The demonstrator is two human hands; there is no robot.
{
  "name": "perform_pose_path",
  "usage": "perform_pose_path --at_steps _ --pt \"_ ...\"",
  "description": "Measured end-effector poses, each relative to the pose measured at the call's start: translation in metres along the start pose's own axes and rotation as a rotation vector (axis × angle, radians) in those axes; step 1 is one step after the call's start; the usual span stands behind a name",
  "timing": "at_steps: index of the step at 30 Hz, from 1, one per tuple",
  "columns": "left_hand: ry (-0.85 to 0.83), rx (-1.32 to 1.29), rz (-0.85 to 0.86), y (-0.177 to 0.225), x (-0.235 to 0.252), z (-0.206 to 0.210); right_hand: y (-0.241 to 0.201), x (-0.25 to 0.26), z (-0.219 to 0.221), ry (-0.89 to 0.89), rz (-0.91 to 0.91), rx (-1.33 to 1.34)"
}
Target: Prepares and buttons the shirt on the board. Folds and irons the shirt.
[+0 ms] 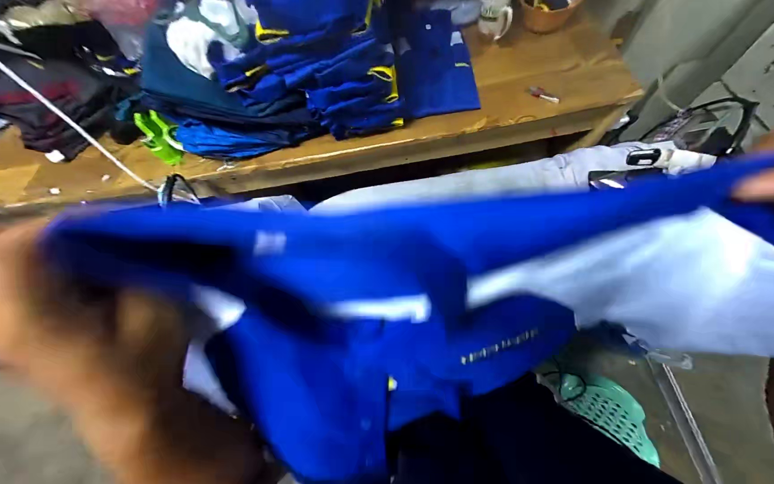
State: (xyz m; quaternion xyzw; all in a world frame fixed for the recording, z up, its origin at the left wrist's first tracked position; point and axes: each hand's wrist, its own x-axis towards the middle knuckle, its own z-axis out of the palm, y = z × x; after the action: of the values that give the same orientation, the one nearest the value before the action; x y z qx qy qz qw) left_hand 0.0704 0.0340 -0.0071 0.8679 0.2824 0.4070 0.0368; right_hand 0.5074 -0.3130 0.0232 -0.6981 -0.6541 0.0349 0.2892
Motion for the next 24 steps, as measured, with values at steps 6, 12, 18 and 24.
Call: perform_pose_path --at_steps 6,12,18,24 --pt "-0.329 0.079 -0.141 0.007 0.128 0.182 0.135 0.129 0.038 -0.264 0.371 0.025" --pt "-0.598 0.143 -0.287 -0.034 0.125 0.355 0.273 0.194 0.162 -0.428 0.568 -0.090" --pt "-0.789 -0.074 -0.340 0.005 0.003 0.356 0.222 0.156 0.269 -0.460 0.539 0.111" --pt "-0.927 -0.186 -0.650 0.023 -0.063 0.365 0.156 0.164 0.357 -0.537 0.555 0.261"
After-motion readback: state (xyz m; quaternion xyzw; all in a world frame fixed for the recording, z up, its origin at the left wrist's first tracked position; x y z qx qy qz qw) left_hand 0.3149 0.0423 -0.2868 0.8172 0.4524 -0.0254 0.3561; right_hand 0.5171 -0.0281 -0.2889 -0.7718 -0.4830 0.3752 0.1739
